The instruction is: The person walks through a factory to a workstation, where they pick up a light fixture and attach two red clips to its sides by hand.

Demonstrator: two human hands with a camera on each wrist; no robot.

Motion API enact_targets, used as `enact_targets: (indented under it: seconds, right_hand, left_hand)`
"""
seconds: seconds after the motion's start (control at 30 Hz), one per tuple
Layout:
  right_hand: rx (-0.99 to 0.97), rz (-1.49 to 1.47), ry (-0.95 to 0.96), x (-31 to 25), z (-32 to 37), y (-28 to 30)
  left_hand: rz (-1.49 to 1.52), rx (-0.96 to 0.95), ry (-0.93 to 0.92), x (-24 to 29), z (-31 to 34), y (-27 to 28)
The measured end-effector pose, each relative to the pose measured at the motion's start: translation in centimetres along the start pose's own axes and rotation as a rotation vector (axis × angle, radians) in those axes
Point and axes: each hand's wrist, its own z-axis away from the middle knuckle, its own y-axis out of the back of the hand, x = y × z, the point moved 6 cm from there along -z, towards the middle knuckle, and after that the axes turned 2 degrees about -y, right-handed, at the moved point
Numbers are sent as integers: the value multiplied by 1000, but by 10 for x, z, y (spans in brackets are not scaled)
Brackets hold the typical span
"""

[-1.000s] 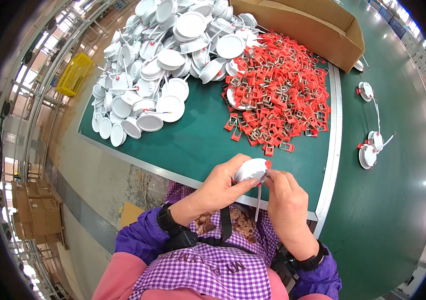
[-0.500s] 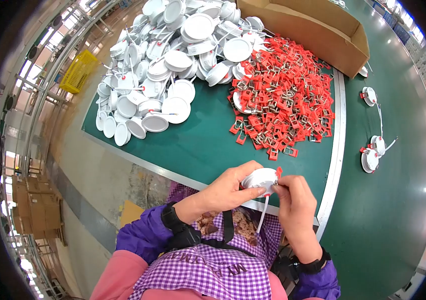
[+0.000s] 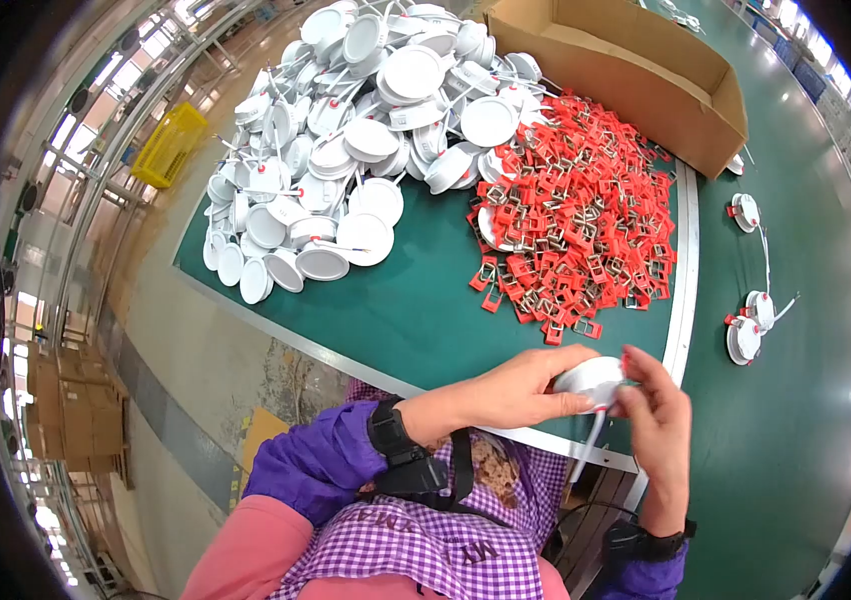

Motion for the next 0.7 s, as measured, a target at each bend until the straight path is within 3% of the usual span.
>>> enact_targets:
  seconds: [0.03, 0.07, 0.1, 0.13, 0.17, 0.23, 0.3, 0.37, 0.43, 0.47, 0.53, 0.6, 0.67, 0.7]
  right_hand:
    - [46, 13, 20, 6, -3, 16]
    - [151, 59, 17, 11, -6, 39]
    - [259, 103, 15, 16, -9, 64]
    - [315, 122, 15, 29, -10, 94]
    - [370, 140, 15, 42, -10, 123]
    - [538, 175, -53, 57, -7, 167]
    - [576, 253, -108, 71, -4, 197]
    - [623, 332, -166, 80, 2, 207]
    - [906, 992, 88, 54, 13, 201]
    - [911, 996, 78, 45, 13, 189]
    - [860, 746, 237, 11, 10, 142]
    - [651, 626, 201, -5, 0, 96]
    - [466, 591, 400, -17, -11, 49]
    - [375, 588, 348, -22, -16, 28]
  left_hand:
    - [-29, -3, -94, 3, -5, 3]
    - [-148, 115, -103, 1, -7, 18]
    - [-239, 260, -159, 4, -11, 41]
    - [-350, 409, -69, 10, -12, 69]
    - [-447, 618, -178, 4, -9, 96]
    - [-923, 772, -177, 6, -8, 131]
    - [-966, 737, -117, -2, -13, 147]
    - [-823, 647, -50, -14, -24, 152]
    - [-802, 570, -60, -17, -32, 148]
    - [-824, 607, -91, -15, -33, 145]
    - [-882, 657, -109, -13, -32, 141]
    - [-844, 655, -55, -8, -29, 133]
    - [-786, 675, -9, -12, -26, 131]
    - [-783, 670, -9, -12, -24, 129]
